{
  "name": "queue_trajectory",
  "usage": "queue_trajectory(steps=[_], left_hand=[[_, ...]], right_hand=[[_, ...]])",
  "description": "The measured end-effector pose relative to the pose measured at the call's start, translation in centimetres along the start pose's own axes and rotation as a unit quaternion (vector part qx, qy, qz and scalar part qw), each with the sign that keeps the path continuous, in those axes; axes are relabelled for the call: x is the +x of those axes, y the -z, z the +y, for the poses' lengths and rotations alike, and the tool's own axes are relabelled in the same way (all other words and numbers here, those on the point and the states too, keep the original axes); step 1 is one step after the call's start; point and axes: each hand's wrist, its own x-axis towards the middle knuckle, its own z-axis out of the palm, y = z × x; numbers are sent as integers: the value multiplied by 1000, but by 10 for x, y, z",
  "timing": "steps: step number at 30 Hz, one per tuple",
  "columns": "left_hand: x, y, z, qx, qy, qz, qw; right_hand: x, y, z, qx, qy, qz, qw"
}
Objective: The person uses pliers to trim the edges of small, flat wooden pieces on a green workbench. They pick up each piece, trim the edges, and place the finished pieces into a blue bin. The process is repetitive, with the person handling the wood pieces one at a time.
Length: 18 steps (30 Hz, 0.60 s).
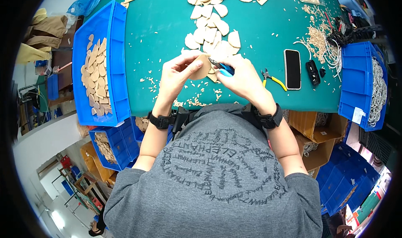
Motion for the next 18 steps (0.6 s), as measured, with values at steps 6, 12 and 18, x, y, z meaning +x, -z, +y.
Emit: queue_trajectory(steps=[6,12,18], left_hand=[[-3,-2,1,69,-27,11,997],[-5,-3,2,105,-30,16,994],[-6,-2,2,139,-49,17,989]], right_hand=[[0,6,-6,-4,0,-20,1000],[1,8,-8,-5,13,-17,1000],[2,12,-11,1,13,-32,999]])
